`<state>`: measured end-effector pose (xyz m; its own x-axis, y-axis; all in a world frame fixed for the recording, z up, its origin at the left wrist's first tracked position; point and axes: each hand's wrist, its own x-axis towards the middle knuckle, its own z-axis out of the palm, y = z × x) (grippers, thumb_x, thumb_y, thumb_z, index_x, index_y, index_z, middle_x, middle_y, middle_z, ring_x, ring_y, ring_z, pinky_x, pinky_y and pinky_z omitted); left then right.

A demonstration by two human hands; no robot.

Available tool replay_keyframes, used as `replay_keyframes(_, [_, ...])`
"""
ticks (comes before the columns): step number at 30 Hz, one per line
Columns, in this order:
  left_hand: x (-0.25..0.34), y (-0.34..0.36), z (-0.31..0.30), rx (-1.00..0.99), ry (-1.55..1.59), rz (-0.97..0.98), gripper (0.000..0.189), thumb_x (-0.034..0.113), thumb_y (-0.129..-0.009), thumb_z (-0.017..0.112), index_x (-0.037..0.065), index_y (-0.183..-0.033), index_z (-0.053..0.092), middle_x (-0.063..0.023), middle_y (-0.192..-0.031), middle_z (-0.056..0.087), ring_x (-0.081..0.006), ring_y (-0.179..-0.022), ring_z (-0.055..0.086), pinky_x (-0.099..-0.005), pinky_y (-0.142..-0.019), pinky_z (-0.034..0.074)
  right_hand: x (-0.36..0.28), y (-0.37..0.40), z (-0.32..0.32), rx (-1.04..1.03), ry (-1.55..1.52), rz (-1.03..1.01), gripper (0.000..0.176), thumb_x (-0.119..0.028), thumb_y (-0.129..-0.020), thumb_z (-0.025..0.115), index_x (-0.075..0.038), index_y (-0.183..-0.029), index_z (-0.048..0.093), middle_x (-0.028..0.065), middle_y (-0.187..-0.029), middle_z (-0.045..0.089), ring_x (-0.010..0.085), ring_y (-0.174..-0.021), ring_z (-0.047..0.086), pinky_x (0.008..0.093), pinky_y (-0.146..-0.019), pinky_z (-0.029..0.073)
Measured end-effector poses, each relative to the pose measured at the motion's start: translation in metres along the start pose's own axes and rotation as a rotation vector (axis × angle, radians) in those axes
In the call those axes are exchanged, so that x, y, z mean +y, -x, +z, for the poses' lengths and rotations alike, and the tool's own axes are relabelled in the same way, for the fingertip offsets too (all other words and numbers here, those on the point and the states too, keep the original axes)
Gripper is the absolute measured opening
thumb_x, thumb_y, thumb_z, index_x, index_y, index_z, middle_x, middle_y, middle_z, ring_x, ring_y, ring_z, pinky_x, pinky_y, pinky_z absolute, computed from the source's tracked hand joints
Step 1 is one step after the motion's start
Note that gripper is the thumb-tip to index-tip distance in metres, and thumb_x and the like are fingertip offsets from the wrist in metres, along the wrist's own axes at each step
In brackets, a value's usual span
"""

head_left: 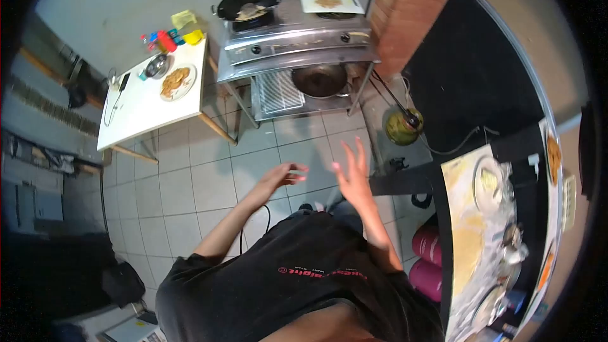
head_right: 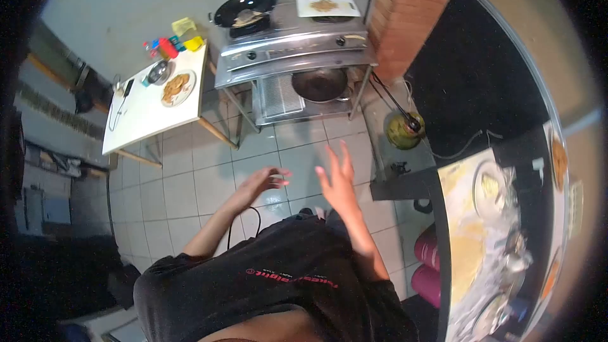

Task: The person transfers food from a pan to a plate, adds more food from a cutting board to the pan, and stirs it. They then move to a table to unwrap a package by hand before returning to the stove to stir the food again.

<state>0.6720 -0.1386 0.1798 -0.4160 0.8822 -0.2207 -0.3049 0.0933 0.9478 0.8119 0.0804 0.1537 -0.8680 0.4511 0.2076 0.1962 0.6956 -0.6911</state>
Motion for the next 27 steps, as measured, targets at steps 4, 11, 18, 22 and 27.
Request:
replay_keyframes(4, [-0.040,0.049,-0.117,0.329,-0.145,0.089,0.058,0.051,-0.105,0.037,0.000,-0.119,0.062,-0.0103,-0.109,0.067,-0.0204,-0.100,0.063,-0.0358,-0.094,0.049,0.025,0.001,-0.015,-0.053,-0.065,0.083,0.051,-0.012,-0.098,0.057,-0.007,-0.145,0.039,0.0208,-0.149,0.032,0.0347,-0.138,0.039,0.0381,-0.105,0.041])
replay_keyframes(11, [-0.262,0.146,-0.227,1.548,0.864,0.213,0.064,0.062,-0.100,0.039,0.009,-0.133,0.054,-0.0053,-0.091,0.059,-0.0185,-0.095,0.057,-0.0366,-0.095,0.044,0.024,-0.081,0.019,-0.292,-0.357,0.187,0.040,-0.013,-0.099,0.057,-0.007,-0.137,0.047,0.0133,-0.129,0.046,0.0248,-0.106,0.058,0.0345,-0.087,0.050])
replay_keyframes(18, [-0.421,0.092,-0.182,1.485,1.188,-0.481,0.073,0.066,-0.099,0.022,0.006,-0.111,0.062,-0.0078,-0.072,0.056,-0.0236,-0.057,0.052,-0.0388,-0.048,0.045,-0.004,-0.238,0.072,-0.541,-0.427,-0.023,0.027,-0.015,-0.100,0.054,-0.005,-0.125,0.057,0.0123,-0.115,0.056,0.0239,-0.099,0.061,0.0323,-0.081,0.051])
replay_keyframes(22, [-0.372,-0.022,-0.261,1.196,0.603,-0.301,0.055,0.052,-0.103,0.041,0.003,-0.115,0.064,-0.0073,-0.089,0.066,-0.0188,-0.078,0.061,-0.0331,-0.069,0.052,-0.009,-0.328,0.103,-0.562,-0.492,-0.064,0.026,-0.017,-0.101,0.054,-0.005,-0.124,0.057,0.0109,-0.112,0.059,0.0213,-0.095,0.062,0.0318,-0.078,0.051])
replay_keyframes(27, [-0.168,-0.177,-0.354,1.122,0.284,-0.138,0.034,0.037,-0.102,0.051,0.006,-0.106,0.065,-0.0013,-0.084,0.064,-0.0093,-0.069,0.058,-0.0220,-0.059,0.044,0.001,-0.430,0.160,-0.615,-0.647,0.035,0.029,-0.022,-0.104,0.051,-0.006,-0.128,0.054,0.0069,-0.102,0.064,0.0138,-0.087,0.064,0.0277,-0.076,0.048])
